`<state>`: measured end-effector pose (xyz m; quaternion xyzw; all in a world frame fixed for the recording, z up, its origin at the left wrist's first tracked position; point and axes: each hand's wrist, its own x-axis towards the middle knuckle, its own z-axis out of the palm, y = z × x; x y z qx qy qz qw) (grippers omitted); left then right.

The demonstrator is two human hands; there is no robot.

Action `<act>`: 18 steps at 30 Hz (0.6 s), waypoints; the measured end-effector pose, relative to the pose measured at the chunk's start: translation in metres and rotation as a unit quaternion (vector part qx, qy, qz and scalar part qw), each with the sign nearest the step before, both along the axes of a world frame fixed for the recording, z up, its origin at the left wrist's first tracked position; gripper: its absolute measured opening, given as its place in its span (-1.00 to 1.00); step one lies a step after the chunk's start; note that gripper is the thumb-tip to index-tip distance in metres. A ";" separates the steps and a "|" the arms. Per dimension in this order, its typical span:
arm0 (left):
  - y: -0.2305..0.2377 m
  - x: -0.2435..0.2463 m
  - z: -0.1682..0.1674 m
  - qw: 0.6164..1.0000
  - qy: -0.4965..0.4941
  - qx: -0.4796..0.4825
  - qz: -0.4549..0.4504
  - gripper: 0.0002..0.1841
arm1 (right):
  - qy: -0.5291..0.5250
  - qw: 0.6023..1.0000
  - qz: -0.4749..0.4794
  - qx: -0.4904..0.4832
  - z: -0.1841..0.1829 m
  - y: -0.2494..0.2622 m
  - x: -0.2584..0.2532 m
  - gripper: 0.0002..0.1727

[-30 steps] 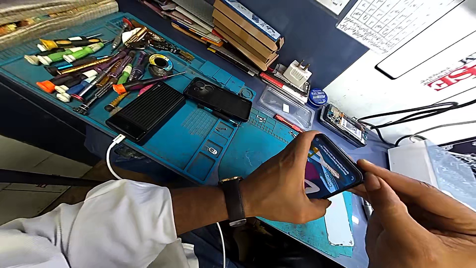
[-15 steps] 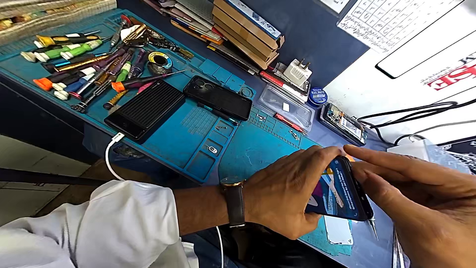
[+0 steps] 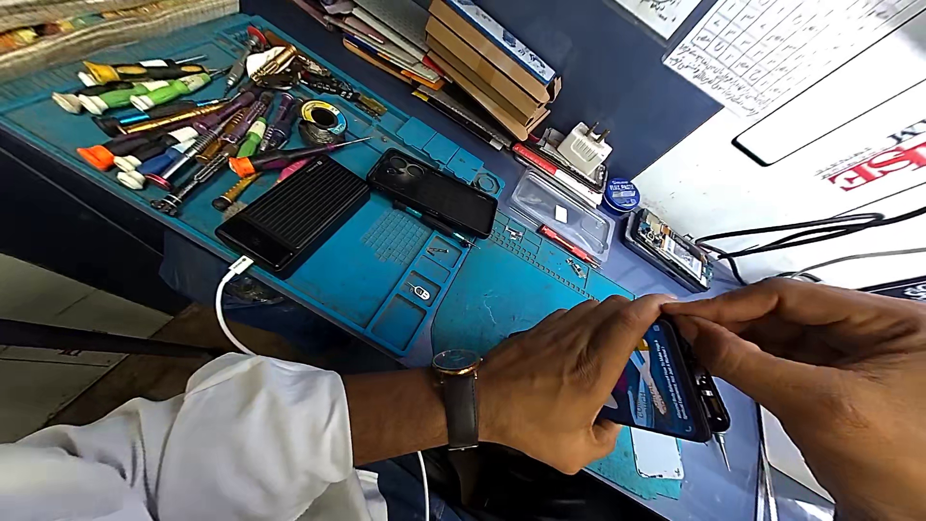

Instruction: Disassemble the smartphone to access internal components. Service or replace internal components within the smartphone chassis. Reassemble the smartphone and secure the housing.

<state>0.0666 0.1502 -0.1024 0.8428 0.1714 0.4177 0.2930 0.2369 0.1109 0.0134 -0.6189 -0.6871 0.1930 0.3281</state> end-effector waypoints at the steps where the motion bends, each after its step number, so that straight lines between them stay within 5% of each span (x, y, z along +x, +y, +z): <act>1: -0.001 0.000 0.000 1.000 0.000 0.002 -0.001 0.06 | 0.001 1.000 -0.004 -0.011 0.002 0.001 0.000 -0.93; 12: -0.009 -0.002 -0.001 1.000 0.009 0.022 -0.002 0.05 | 0.017 0.990 -0.042 -0.134 0.015 0.009 -0.010 -0.91; 18: -0.004 -0.008 -0.003 0.997 -0.048 -0.057 -0.002 0.02 | 0.025 0.996 0.003 -0.082 0.000 0.002 -0.002 -0.86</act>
